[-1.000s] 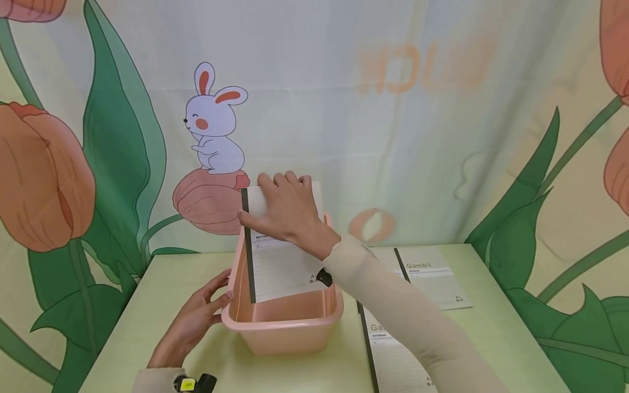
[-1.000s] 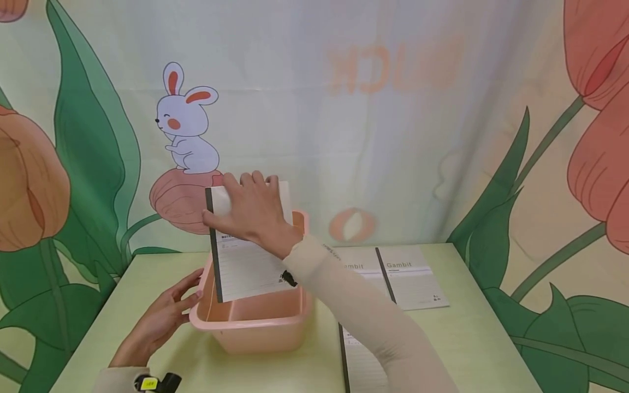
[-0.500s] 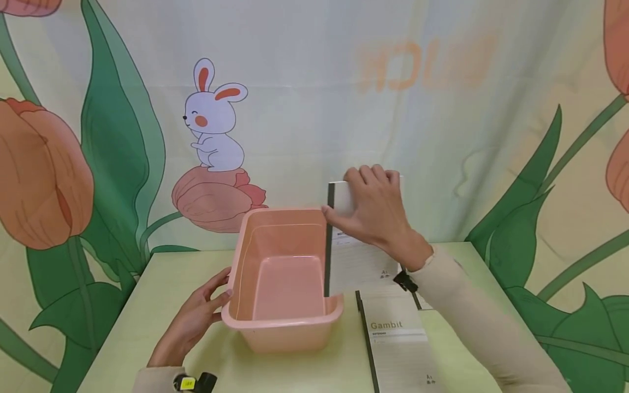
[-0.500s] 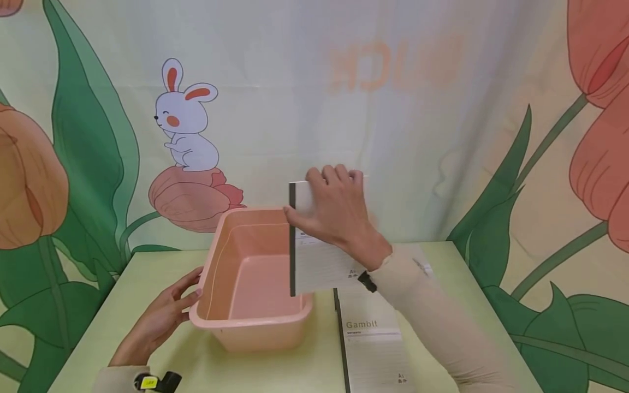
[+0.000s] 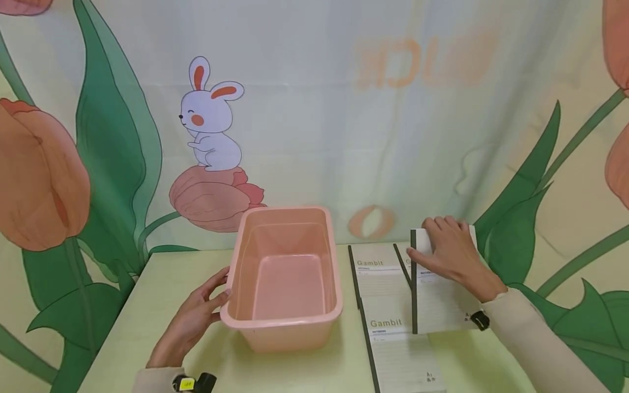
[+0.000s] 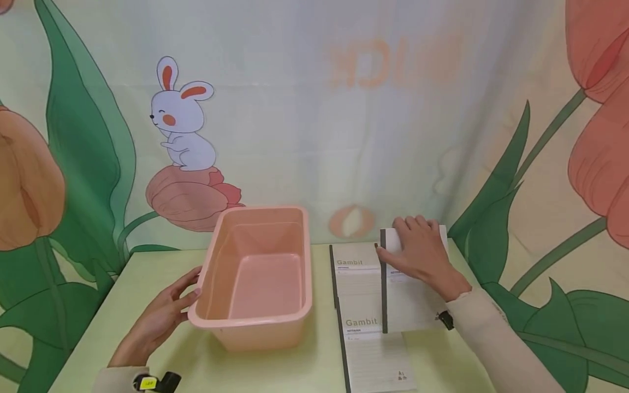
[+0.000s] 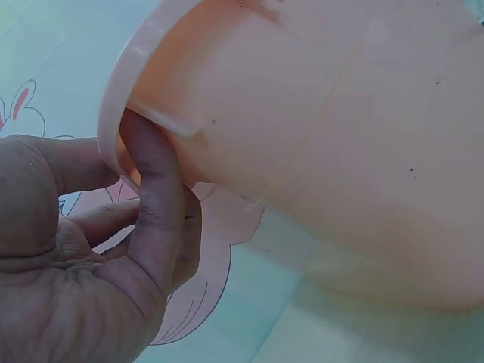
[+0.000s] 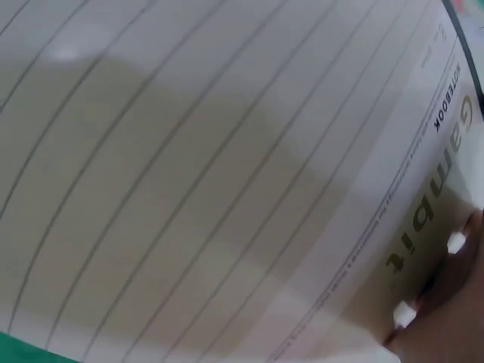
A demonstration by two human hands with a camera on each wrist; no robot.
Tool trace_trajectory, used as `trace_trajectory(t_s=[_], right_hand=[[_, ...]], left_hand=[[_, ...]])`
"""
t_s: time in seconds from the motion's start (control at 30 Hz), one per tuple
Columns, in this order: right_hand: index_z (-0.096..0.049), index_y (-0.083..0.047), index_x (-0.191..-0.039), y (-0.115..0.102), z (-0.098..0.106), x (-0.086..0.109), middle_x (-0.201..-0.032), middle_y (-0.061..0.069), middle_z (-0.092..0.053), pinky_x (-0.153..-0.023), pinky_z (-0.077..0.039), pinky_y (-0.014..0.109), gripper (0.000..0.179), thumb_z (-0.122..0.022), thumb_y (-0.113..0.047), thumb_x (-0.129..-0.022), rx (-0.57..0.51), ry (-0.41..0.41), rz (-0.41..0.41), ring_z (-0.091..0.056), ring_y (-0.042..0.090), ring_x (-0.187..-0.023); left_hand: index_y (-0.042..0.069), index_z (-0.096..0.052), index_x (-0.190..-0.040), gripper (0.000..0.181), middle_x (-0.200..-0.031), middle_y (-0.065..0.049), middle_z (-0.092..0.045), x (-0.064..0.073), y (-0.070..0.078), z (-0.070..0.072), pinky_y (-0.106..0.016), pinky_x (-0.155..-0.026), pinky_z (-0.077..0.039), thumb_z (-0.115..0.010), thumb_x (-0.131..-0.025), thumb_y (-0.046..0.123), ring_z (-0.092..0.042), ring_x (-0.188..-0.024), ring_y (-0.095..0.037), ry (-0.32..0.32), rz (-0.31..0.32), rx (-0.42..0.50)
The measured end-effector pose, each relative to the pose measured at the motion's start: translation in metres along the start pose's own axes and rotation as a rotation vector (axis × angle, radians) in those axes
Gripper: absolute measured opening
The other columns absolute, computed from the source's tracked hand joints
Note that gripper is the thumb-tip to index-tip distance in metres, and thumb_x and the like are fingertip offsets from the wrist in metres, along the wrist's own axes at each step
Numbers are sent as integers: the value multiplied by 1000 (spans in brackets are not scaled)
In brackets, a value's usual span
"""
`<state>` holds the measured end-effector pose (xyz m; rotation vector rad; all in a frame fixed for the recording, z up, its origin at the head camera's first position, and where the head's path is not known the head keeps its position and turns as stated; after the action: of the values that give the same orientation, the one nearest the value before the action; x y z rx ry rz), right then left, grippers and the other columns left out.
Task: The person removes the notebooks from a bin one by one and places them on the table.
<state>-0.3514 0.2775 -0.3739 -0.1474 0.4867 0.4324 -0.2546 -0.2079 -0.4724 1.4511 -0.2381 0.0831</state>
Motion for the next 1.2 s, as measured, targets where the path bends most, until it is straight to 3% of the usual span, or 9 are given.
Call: trace_trajectory(t_s=[0.23,0.43,0.67,0.87,1.2], right_hand=[[-54,-13,-96,51,-52,39,-84,2,-61,-72,-33,43,49,-65,-59,-83,1,-227,-38,-53,23,-82],[-56,-12,-102,77,-96,71,-87,4,-63,-72,-36,47,54,-64,-61,-83,19,-337,-97,-55,24,-83],[-55,-13,-98,75,-123,94,-80,1,-60,-67,-38,46,53,-62,-63,-84,10,-396,-91,-54,22,-77],[-59,-12,-111,63,-135,102,-97,4,-65,-75,-42,53,60,-61,-66,-84,-12,-414,-66,-59,25,-90],[-60,-16,-111,59,-150,114,-105,6,-60,-82,-42,57,53,-63,-62,-85,-11,-430,-79,-56,28,-97]], left_hand=[[25,-24,-157,63,-156,-11,-27,0,1,2,-41,-97,-53,-53,-102,26,-47,-132,-30,2,-7,-6],[27,-23,-157,63,-158,-11,-26,-1,1,1,-43,-99,-52,-53,-102,26,-44,-135,-32,8,10,-9],[27,-23,-157,63,-158,-10,-26,0,-1,-1,-42,-99,-52,-53,-102,27,-44,-135,-31,3,16,-8],[26,-23,-157,64,-157,-10,-26,0,-1,1,-42,-99,-52,-54,-101,28,-47,-131,-28,-2,4,-11],[26,-22,-157,65,-157,-11,-26,1,-2,1,-40,-98,-53,-54,-101,29,-47,-131,-28,-8,-6,-17]])
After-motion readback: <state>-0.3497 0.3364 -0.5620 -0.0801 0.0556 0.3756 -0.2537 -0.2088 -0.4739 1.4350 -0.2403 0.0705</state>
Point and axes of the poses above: each hand's wrist, its own x-axis away from the middle knuckle, its own z-axis out of the back of the hand, y = z × x, the point moved 6 cm from there along -x, towards the middle knuckle
